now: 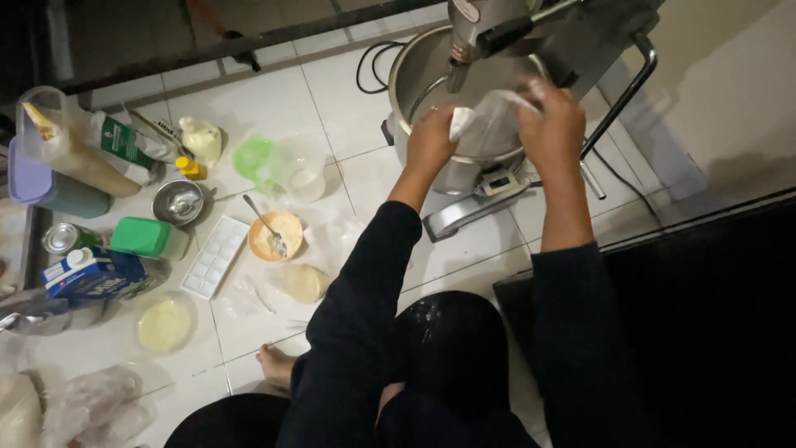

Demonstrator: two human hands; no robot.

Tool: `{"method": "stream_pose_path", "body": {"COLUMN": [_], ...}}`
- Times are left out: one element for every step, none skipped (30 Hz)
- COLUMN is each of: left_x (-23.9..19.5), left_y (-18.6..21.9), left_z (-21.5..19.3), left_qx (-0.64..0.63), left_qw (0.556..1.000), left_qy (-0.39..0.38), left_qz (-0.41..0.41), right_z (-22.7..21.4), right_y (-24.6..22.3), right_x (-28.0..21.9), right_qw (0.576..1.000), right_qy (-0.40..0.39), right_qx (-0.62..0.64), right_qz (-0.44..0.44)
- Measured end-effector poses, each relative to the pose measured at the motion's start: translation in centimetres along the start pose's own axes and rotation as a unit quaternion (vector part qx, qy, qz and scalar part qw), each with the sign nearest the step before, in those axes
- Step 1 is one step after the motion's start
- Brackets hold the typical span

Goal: Preparing flour for baking by opening bags, weighing specific amounts on a digital scale, and pouring them into an industrial mixer.

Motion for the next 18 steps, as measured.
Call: {"method": "stream_pose_path", "body": {"left_x": [0.5, 0.8, 1.1, 1.4, 1.3, 1.0, 0.9, 0.6, 0.3, 0.3, 0.6, 1.0, 1.1, 1.2, 1.2, 1.4, 1.6, 1.1], "left_y": [-0.6, -1.9, -3.2, -4.5, -6.5, -8.6, -6.3, -4.3, -2.4, -3.1, -3.4, -3.6, -4.0, -4.4, -4.9, -4.1, -3.5, -2.7], "left_z": [0.3, 0.6, 0.9, 1.7, 3.1, 4.3, 2.3, 0.4, -1.5, -1.3, -1.8, -2.1, -2.0, -2.2, -2.3, -2.7, -3.5, -3.9], "left_qx": [0.000, -0.041, -0.082, -0.081, -0.137, -0.190, -0.187, -0.198, -0.209, -0.206, -0.188, -0.174, -0.175, -0.176, -0.177, -0.178, -0.189, -0.201], "left_qw": [1.000, 0.998, 0.992, 0.993, 0.982, 0.967, 0.968, 0.962, 0.955, 0.955, 0.966, 0.973, 0.973, 0.972, 0.970, 0.970, 0.964, 0.958], "left_qy": [0.001, 0.016, 0.030, 0.032, 0.026, 0.018, 0.018, 0.019, 0.019, 0.017, 0.045, 0.075, 0.075, 0.095, 0.115, 0.115, 0.141, 0.162], "left_qz": [0.000, -0.043, -0.086, -0.085, -0.126, -0.167, -0.166, -0.189, -0.211, -0.211, -0.173, -0.134, -0.134, -0.126, -0.118, -0.121, -0.121, -0.126], "right_z": [-2.1, -2.5, -2.5, -0.7, 1.2, 3.3, 6.8, 9.8, 12.7, 12.5, 11.4, 10.0, 9.6, 9.4, 9.2, 9.0, 8.1, 7.2], "right_y": [-2.2, -2.3, -2.8, -1.1, 0.7, 2.3, 5.5, 8.7, 11.8, 11.2, 9.9, 8.8, 8.7, 7.8, 6.9, 7.1, 6.4, 6.0], "right_x": [-0.7, -1.2, -2.7, -3.1, -3.6, -4.1, -3.4, -2.3, -1.2, -0.9, -0.3, 0.3, 0.5, 0.4, 0.3, 1.2, 1.8, 1.6], "right_qw": [1.000, 0.982, 0.926, 0.927, 0.933, 0.938, 0.937, 0.950, 0.959, 0.959, 0.973, 0.984, 0.985, 0.993, 0.998, 0.997, 1.000, 0.998], "right_qy": [0.001, -0.105, -0.210, -0.209, -0.211, -0.214, -0.213, -0.167, -0.119, -0.119, -0.074, -0.029, -0.029, -0.035, -0.042, -0.044, -0.007, 0.026], "right_qx": [-0.001, 0.096, 0.189, 0.190, 0.161, 0.135, 0.139, 0.121, 0.104, 0.107, 0.097, 0.084, 0.083, 0.052, 0.021, 0.020, 0.029, 0.038], "right_qz": [-0.001, 0.128, 0.249, 0.246, 0.242, 0.239, 0.238, 0.236, 0.234, 0.235, 0.194, 0.152, 0.152, 0.102, 0.053, 0.053, -0.001, -0.050]}}
Point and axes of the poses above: each hand's wrist, its own x-axis towards the middle knuckle, its own z-axis out of the palm, y = z × x, the point moved 9 cm from there along x, towards the middle knuckle, and after that the axes turned 15 degrees about z, right-handed, at the moved point
